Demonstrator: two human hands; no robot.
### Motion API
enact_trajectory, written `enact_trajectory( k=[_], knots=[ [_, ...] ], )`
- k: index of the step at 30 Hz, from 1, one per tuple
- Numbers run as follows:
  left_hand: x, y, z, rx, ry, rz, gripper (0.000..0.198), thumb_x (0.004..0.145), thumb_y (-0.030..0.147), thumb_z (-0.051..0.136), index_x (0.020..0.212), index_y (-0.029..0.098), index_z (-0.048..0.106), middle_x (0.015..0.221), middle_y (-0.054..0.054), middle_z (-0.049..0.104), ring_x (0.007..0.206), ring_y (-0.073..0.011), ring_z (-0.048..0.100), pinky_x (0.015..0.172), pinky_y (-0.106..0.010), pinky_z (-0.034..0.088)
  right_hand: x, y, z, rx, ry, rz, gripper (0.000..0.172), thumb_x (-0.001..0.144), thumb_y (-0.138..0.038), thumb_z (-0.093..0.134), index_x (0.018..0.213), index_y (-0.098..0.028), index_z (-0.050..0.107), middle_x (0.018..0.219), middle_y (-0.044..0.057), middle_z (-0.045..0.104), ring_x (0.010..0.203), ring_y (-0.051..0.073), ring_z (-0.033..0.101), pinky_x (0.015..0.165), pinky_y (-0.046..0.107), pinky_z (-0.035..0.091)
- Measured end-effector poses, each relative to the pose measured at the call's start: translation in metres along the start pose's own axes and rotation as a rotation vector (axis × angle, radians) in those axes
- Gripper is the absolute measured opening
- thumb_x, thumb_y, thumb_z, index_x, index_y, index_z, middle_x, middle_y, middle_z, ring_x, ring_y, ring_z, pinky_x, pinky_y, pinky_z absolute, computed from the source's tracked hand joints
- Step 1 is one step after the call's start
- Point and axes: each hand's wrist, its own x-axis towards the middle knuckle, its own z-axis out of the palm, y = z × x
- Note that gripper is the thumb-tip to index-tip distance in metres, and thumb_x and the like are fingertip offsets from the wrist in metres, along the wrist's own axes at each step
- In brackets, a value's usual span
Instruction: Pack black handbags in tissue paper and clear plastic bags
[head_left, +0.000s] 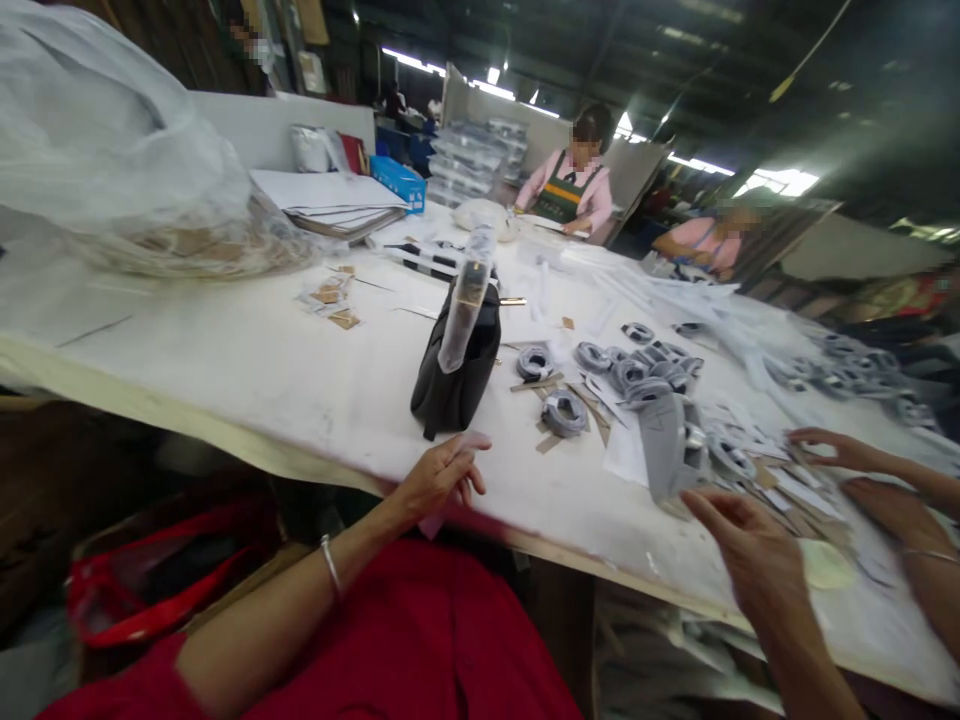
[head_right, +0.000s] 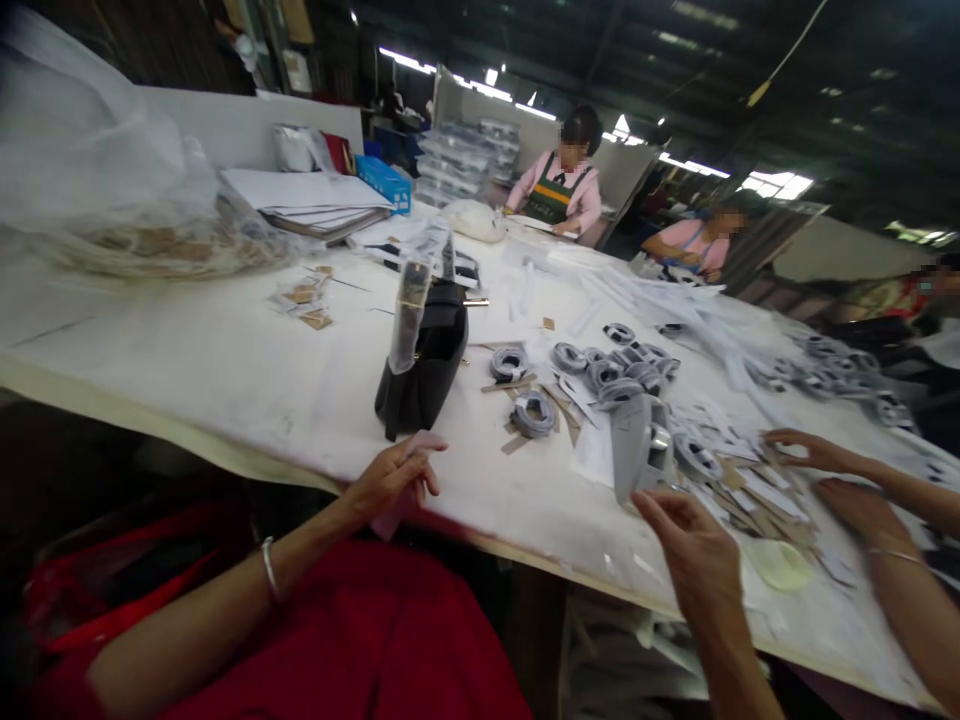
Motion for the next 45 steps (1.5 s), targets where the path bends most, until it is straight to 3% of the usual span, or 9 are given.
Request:
enact_trajectory(
  k=[5,11,16,19,24,30,34,39,45],
  knots=[
    [-0.012,0.005,-0.004,-0.142,-0.028,0.007,0.05,0.091,0.057,0.056,0.118,0.016,0.049,0.071,-0.003,0.07,0.047,-0.0149,0.063,0.046,-0.022,0.045,-0.066,-0.092,0.108,0.383,-0.524,0.065,0.038,0.068,-0.055,0.08,0.075,-0.018,0.072,0.079,0.006,0.073,0.079,0.022,0.065,0.077,0.034,0.051],
    [-0.039,0.016,-0.013,-0.079,-0.066,-0.028,0.049,0.09,0.062,0.053,0.107,0.016,0.052,0.067,-0.003,0.069,0.045,-0.0152,0.062,0.045,-0.022,0.046,-0.096,-0.155,0.173,0.638,-0.953,0.082,0.054,0.065,-0.046,0.083,0.113,-0.022,0.072,0.114,0.008,0.073,0.104,0.027,0.066,0.092,0.04,0.052],
    [-0.058,0.029,-0.023,0.167,0.028,-0.029,0.039,0.093,0.052,0.053,0.103,0.016,0.062,0.08,-0.005,0.071,0.069,-0.0187,0.068,0.066,-0.028,0.053,-0.119,-0.184,0.198,0.507,-0.798,-0.134,0.017,0.076,-0.038,0.073,0.074,-0.021,0.072,0.078,0.002,0.071,0.077,0.02,0.063,0.076,0.033,0.05],
    [-0.065,0.033,-0.028,0.266,0.185,0.041,0.028,0.087,0.042,0.063,0.098,0.017,0.067,0.093,-0.005,0.071,0.091,-0.0208,0.065,0.083,-0.029,0.05,-0.125,-0.187,0.209,0.435,-0.713,-0.222,0.019,0.075,-0.038,0.074,0.067,-0.023,0.067,0.07,0.0,0.066,0.07,0.018,0.059,0.068,0.03,0.047],
    [-0.069,0.03,-0.038,0.165,0.305,-0.035,0.031,0.083,0.046,0.065,0.079,0.016,0.061,0.071,-0.001,0.066,0.066,-0.0152,0.061,0.065,-0.025,0.047,-0.118,-0.182,0.221,0.426,-0.769,-0.16,0.03,0.079,-0.049,0.069,0.068,-0.02,0.067,0.066,0.0,0.065,0.066,0.017,0.058,0.064,0.029,0.045],
    [-0.074,0.021,-0.056,0.08,0.398,-0.051,0.034,0.082,0.048,0.066,0.08,0.015,0.063,0.074,-0.005,0.071,0.068,-0.0177,0.066,0.068,-0.027,0.051,-0.097,-0.17,0.228,0.279,-0.597,-0.193,0.033,0.078,-0.049,0.069,0.089,-0.019,0.075,0.081,0.005,0.074,0.07,0.021,0.065,0.069,0.033,0.05],
    [-0.077,0.021,-0.062,0.063,0.421,-0.043,0.031,0.083,0.045,0.066,0.08,0.015,0.064,0.074,-0.005,0.072,0.068,-0.0183,0.068,0.068,-0.028,0.052,-0.098,-0.167,0.244,0.271,-0.634,-0.121,0.038,0.075,-0.051,0.072,0.093,-0.018,0.074,0.074,0.004,0.072,0.06,0.02,0.063,0.059,0.032,0.048],
    [-0.083,0.021,-0.07,0.055,0.445,-0.035,0.029,0.082,0.045,0.067,0.078,0.016,0.064,0.074,-0.003,0.071,0.067,-0.0182,0.068,0.067,-0.028,0.054,-0.11,-0.181,0.247,0.381,-0.772,-0.075,0.035,0.072,-0.05,0.076,0.062,-0.019,0.063,0.053,-0.002,0.059,0.052,0.015,0.055,0.051,0.027,0.041],
    [-0.099,0.009,-0.087,0.092,0.51,-0.05,0.032,0.081,0.048,0.07,0.08,0.016,0.065,0.073,-0.001,0.07,0.07,-0.018,0.066,0.068,-0.027,0.052,-0.123,-0.208,0.227,0.666,-0.881,0.031,0.03,0.077,-0.046,0.077,0.082,-0.017,0.072,0.067,0.001,0.068,0.06,0.016,0.062,0.062,0.03,0.051]
  ],
)
